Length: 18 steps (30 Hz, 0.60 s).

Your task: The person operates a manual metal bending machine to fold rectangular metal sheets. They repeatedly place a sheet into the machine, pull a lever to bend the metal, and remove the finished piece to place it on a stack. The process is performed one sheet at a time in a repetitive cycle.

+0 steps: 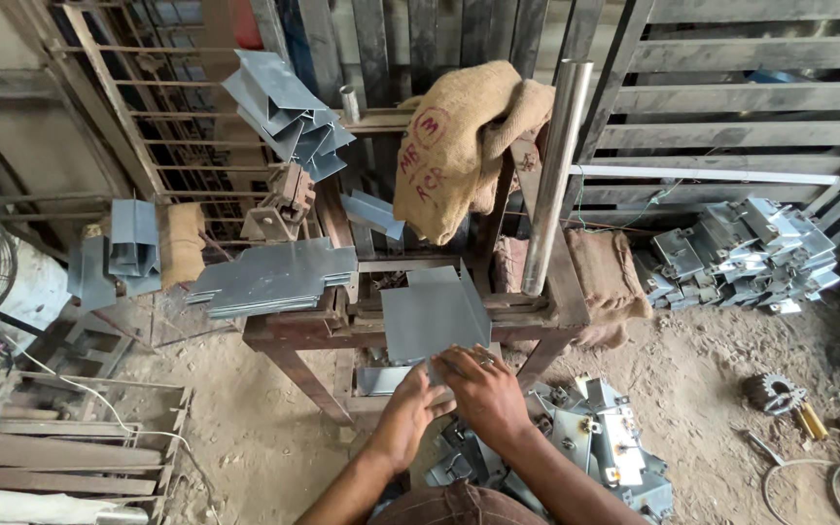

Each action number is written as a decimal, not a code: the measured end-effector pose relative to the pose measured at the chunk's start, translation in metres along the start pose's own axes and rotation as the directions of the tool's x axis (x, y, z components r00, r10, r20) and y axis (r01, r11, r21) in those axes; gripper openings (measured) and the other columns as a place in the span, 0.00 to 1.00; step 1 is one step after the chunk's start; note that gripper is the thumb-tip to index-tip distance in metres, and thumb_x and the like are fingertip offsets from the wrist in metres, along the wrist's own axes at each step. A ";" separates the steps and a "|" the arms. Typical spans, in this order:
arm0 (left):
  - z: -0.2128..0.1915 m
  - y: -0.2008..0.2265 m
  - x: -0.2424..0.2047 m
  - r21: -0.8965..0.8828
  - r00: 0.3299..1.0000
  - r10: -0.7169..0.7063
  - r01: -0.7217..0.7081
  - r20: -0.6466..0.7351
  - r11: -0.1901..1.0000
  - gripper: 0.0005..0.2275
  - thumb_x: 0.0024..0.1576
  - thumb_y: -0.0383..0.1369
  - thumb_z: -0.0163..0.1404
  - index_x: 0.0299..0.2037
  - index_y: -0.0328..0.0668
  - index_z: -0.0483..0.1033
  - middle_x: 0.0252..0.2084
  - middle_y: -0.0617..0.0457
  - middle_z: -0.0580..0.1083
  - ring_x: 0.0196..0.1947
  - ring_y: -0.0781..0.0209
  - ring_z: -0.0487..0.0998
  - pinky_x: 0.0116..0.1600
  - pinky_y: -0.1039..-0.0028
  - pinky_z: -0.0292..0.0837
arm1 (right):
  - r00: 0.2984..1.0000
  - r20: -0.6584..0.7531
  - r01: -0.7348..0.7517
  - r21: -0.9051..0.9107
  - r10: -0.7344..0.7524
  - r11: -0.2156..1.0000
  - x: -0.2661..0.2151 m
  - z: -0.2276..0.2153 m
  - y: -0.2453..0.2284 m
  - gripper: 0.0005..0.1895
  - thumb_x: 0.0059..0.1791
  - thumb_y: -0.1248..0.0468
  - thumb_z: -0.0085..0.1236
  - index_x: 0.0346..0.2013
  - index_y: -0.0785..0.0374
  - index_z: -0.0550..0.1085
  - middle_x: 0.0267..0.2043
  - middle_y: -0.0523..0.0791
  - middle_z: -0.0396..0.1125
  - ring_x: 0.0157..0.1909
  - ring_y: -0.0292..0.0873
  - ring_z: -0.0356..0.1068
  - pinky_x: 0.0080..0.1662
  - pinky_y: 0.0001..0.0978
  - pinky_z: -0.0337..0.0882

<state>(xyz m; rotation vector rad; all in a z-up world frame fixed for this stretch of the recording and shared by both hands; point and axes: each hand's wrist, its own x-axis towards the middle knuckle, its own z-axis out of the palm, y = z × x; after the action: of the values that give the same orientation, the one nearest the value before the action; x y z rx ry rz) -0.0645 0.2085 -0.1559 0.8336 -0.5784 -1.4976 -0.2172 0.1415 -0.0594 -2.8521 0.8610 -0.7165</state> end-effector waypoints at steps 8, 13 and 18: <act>-0.004 -0.023 0.014 -0.038 0.969 -0.024 0.015 -0.245 0.999 0.08 0.62 0.27 0.50 0.48 0.35 0.71 0.43 0.50 0.75 0.43 0.60 0.77 0.49 0.64 0.81 | 0.999 0.049 -0.034 0.431 0.014 0.901 -0.030 -0.025 0.015 0.13 0.43 0.71 0.59 0.41 0.61 0.83 0.46 0.48 0.77 0.45 0.48 0.79 0.47 0.37 0.79; -0.008 -0.034 0.014 -0.050 0.935 -0.069 0.055 -0.347 0.997 0.09 0.59 0.25 0.50 0.48 0.37 0.73 0.41 0.52 0.75 0.39 0.63 0.77 0.43 0.67 0.81 | 0.957 -0.038 -0.247 0.415 0.288 0.876 -0.067 -0.028 0.039 0.06 0.49 0.66 0.62 0.37 0.62 0.82 0.41 0.48 0.79 0.38 0.44 0.81 0.38 0.33 0.82; -0.006 -0.033 0.011 -0.090 0.934 -0.057 0.027 -0.354 0.996 0.11 0.56 0.25 0.53 0.49 0.41 0.75 0.40 0.56 0.76 0.37 0.65 0.76 0.41 0.71 0.73 | 0.926 0.019 -0.345 0.441 0.376 0.828 -0.092 -0.031 0.046 0.08 0.47 0.66 0.62 0.39 0.62 0.83 0.40 0.47 0.79 0.37 0.43 0.81 0.37 0.32 0.82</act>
<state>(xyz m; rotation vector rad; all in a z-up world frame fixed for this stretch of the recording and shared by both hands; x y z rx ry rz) -0.0802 0.2023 -0.1866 1.0276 -0.2271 -1.3553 -0.3222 0.1549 -0.0791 -2.1961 1.0531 -0.8333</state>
